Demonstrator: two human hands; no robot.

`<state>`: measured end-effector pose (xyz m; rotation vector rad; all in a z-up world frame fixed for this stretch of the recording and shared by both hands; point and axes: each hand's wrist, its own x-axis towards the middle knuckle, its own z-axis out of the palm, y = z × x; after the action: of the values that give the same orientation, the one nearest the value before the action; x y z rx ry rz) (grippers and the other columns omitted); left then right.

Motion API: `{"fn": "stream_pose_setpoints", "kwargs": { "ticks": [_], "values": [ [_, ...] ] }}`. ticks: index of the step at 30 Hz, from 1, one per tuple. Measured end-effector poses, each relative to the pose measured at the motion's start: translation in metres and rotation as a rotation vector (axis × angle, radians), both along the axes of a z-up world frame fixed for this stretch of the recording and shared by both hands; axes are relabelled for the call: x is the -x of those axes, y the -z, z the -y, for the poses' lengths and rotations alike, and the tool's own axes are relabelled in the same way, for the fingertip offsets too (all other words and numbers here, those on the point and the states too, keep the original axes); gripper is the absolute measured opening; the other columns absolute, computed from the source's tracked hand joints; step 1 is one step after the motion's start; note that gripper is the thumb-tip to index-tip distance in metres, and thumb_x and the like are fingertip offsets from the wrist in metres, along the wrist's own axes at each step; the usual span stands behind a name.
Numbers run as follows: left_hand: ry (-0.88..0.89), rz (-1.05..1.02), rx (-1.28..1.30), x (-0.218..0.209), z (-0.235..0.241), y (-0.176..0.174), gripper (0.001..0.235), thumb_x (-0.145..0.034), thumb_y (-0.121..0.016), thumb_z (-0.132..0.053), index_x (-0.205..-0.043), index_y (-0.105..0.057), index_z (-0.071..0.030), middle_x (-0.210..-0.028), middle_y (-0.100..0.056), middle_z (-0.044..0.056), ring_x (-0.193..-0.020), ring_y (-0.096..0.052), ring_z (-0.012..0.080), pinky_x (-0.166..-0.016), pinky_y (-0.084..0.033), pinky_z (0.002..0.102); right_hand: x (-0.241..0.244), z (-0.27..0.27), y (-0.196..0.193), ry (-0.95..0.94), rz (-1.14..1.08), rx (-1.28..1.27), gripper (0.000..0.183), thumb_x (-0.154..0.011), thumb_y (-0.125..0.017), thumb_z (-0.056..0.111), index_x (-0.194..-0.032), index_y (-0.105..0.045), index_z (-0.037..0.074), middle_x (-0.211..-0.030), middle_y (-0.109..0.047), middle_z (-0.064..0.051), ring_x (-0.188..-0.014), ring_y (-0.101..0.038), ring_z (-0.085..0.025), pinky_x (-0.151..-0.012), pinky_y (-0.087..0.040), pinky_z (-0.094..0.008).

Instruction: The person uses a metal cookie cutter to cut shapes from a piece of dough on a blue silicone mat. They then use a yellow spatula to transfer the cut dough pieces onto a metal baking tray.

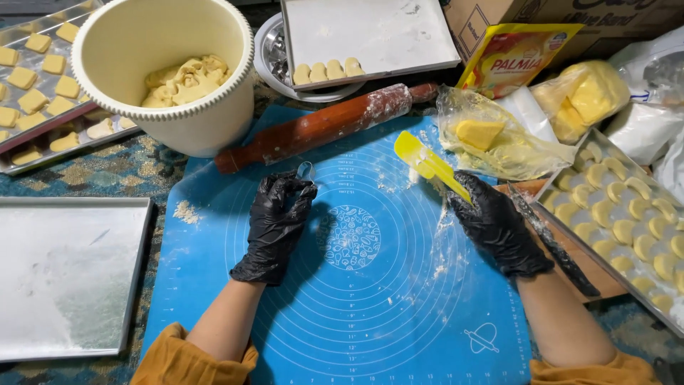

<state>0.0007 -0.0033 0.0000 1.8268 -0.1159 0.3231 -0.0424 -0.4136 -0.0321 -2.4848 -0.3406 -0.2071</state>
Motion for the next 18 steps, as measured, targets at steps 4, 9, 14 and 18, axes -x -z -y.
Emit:
{"fn": "stream_pose_setpoints", "kwargs": {
  "ticks": [4,9,14,18],
  "values": [
    [0.093,-0.041,0.06,-0.002,-0.001,0.002,0.014,-0.092,-0.082,-0.019,-0.105,-0.076,-0.015,-0.105,-0.069,0.012,-0.107,-0.071,0.0362,-0.091,-0.06,0.044,0.011,-0.027,-0.028,0.046,0.095,-0.113,0.059,-0.08,-0.082,0.016,-0.135,-0.068,-0.001,-0.108,-0.071,-0.034,-0.104,-0.066,-0.053,-0.079,-0.059,-0.056],
    [0.17,-0.113,-0.112,-0.003,-0.005,0.009,0.023,-0.089,-0.081,-0.028,-0.111,-0.076,-0.022,-0.12,-0.067,0.011,-0.114,-0.064,0.0434,-0.094,-0.058,0.052,0.008,-0.008,-0.008,0.195,0.08,-0.028,0.063,-0.076,-0.088,0.031,-0.133,-0.073,0.008,-0.09,-0.076,-0.023,-0.089,-0.072,-0.044,-0.063,-0.059,-0.05],
    [0.194,-0.077,-0.43,0.0,0.002,0.013,0.037,-0.09,-0.076,-0.04,-0.126,-0.068,-0.033,-0.116,-0.069,0.002,-0.115,-0.063,0.0351,-0.1,-0.051,0.052,0.009,-0.026,-0.053,0.183,-0.078,0.055,0.051,-0.08,-0.085,0.028,-0.127,-0.073,0.011,-0.096,-0.077,-0.024,-0.093,-0.072,-0.046,-0.076,-0.061,-0.056],
    [0.151,-0.041,-0.497,0.001,0.0,0.016,0.054,-0.087,-0.077,-0.038,-0.137,-0.06,-0.027,-0.123,-0.067,0.006,-0.119,-0.061,0.0365,-0.102,-0.049,0.054,0.008,-0.008,-0.034,0.203,-0.061,0.088,0.038,-0.081,-0.087,0.026,-0.116,-0.078,0.014,-0.09,-0.078,-0.016,-0.088,-0.074,-0.038,-0.067,-0.063,-0.046]
  ]
}}
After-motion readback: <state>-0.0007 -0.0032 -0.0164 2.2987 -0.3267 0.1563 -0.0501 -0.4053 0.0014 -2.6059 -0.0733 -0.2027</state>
